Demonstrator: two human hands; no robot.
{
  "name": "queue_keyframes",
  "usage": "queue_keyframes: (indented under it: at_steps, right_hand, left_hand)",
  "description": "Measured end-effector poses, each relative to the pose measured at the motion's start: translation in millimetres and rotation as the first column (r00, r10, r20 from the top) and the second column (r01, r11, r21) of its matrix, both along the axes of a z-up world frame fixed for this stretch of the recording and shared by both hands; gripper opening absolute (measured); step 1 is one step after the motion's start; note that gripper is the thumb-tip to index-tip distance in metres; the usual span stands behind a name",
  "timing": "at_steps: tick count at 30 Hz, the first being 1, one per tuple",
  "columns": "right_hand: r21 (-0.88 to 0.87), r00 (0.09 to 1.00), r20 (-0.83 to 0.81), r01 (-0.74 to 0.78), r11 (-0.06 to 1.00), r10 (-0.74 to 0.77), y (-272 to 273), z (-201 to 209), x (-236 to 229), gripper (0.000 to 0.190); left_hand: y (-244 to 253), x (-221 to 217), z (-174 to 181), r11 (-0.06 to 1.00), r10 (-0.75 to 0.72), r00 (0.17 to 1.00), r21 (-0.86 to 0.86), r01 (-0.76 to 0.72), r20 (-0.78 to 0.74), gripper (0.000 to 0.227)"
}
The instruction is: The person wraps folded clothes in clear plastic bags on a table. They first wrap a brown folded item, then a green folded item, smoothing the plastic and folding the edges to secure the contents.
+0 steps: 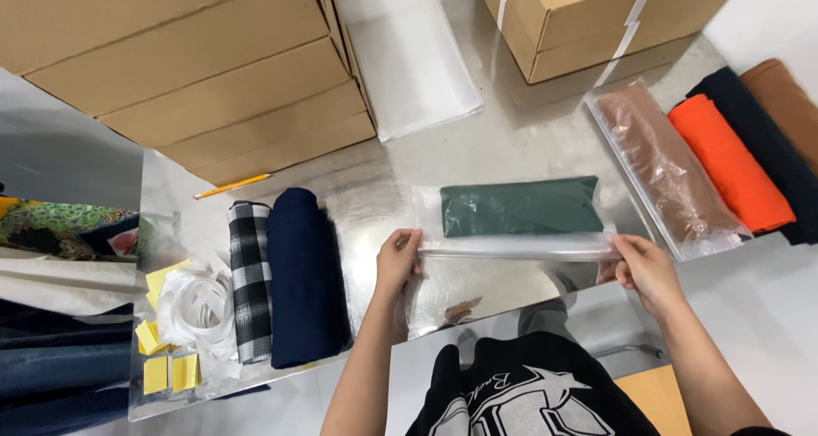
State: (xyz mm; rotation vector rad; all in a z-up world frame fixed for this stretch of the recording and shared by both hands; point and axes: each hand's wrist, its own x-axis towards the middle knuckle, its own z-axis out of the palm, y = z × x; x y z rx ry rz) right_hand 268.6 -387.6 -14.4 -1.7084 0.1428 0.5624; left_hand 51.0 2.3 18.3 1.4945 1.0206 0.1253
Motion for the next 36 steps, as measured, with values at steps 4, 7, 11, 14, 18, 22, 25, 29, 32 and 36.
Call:
queue_keyframes:
  at_steps: [4,7,11,14,18,22,25,29,32,36]
  right_hand:
    - [-0.055,0.999,-0.015,0.043,0.998,-0.044,5.4,14.6,-8.6,0.023]
    - [0.007,0.992,-0.071,0.102,0.995,-0.101,-5.4,6.6,-12.9,0.014]
    - [0.038,0.996,-0.087,0.036,0.999,-0.033,-23.3,-5.7,-15.0,0.015]
    - [-0.046,0.997,-0.061,0.035,0.998,-0.038,-16.2,15.0,-19.7,0.019]
    - [-0.102,0.997,-0.027,0.065,0.993,-0.068,-2.6,37.0,-22.8,0.022]
    - [-0.091,0.993,0.074,0.098,0.991,-0.092,-21.2,5.6,-26.5,0.021]
    - [0.060,0.999,0.025,0.039,0.997,-0.040,-35.4,1.3,-35.3,0.009]
    - [0.007,0.997,0.073,-0.020,1.000,0.019,-41.5,4.2,-48.5,0.008]
    - [-0.028,0.990,0.129,-0.052,0.998,0.055,-44.1,2.8,-50.3,0.006]
    - [-0.094,0.980,0.181,-0.068,0.993,0.084,-29.1,48.3,-56.4,0.015]
  left_hand:
    - [-4.5,-1.1,-12.3,0.998,0.057,0.996,0.025,-0.059,0.070,0.020]
    - [-8.2,-9.3,-4.5,0.997,0.080,0.993,-0.017,-0.079,0.085,0.019]
    - [-7.8,-18.7,-2.0,0.999,0.044,0.998,-0.012,-0.043,0.034,0.017]
    - [-11.0,-17.7,6.3,0.999,0.036,0.999,0.028,-0.036,-0.005,0.018]
    - [-10.4,-13.4,-4.5,0.996,0.060,0.998,0.069,-0.061,0.022,0.014]
    - [-5.4,-16.4,-38.8,0.992,0.024,0.999,0.126,-0.020,-0.028,0.020]
    - [-9.1,-22.2,-34.0,0.992,0.033,0.999,0.121,-0.028,-0.038,0.011]
    - [-18.1,-26.1,-5.3,0.992,0.008,0.999,0.130,-0.003,-0.035,0.010]
    - [-15.9,-25.3,-17.5,0.992,0.011,1.000,0.129,-0.009,-0.017,0.010]
    - [-11.5,-17.4,-27.6,0.990,0.042,0.999,0.132,-0.038,-0.023,0.017]
